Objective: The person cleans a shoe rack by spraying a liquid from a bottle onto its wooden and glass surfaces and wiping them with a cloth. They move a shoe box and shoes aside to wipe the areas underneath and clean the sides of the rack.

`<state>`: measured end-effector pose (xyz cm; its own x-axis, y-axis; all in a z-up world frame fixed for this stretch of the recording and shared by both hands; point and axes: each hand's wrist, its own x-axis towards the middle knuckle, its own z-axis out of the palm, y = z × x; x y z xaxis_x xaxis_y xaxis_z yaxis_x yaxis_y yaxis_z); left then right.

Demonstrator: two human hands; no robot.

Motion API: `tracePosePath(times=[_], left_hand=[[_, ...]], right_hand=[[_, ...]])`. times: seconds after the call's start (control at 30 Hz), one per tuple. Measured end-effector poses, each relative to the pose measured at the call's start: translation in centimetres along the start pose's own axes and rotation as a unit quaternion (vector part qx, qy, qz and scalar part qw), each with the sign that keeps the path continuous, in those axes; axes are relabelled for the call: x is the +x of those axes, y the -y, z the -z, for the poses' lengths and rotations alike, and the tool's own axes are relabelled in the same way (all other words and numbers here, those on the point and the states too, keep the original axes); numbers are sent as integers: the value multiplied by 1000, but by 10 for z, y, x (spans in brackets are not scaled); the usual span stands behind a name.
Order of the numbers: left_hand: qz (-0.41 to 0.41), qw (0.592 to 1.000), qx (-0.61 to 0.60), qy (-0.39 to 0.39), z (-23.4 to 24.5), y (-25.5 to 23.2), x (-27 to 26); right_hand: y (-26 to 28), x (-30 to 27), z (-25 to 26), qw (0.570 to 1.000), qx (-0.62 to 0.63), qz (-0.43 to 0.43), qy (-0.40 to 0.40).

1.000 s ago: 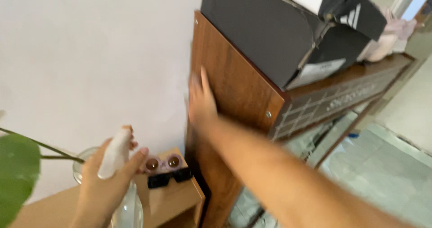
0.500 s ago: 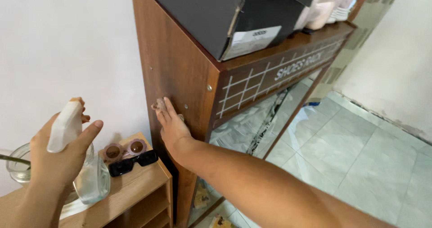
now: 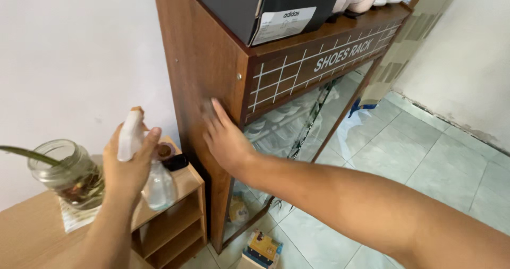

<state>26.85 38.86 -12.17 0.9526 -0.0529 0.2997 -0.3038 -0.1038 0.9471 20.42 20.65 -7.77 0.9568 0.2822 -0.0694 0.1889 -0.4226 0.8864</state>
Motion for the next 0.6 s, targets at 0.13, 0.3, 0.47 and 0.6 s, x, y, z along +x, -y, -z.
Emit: tracePosePath(times=[0.13, 0.3, 0.47, 0.6], left_hand=[[-52, 998, 35, -14, 0, 0, -14], [6, 999, -44, 12, 7, 7, -25], [-26, 996, -86, 12, 3, 36, -35], [-55, 991, -120, 29, 7, 55, -47]], right_hand=[[-3, -23, -2, 995, 98, 17, 6], [-76, -9, 15, 978, 25, -143, -147], [-26, 29, 7, 996, -43, -80, -25], [62, 24, -30, 992, 28, 89, 89]])
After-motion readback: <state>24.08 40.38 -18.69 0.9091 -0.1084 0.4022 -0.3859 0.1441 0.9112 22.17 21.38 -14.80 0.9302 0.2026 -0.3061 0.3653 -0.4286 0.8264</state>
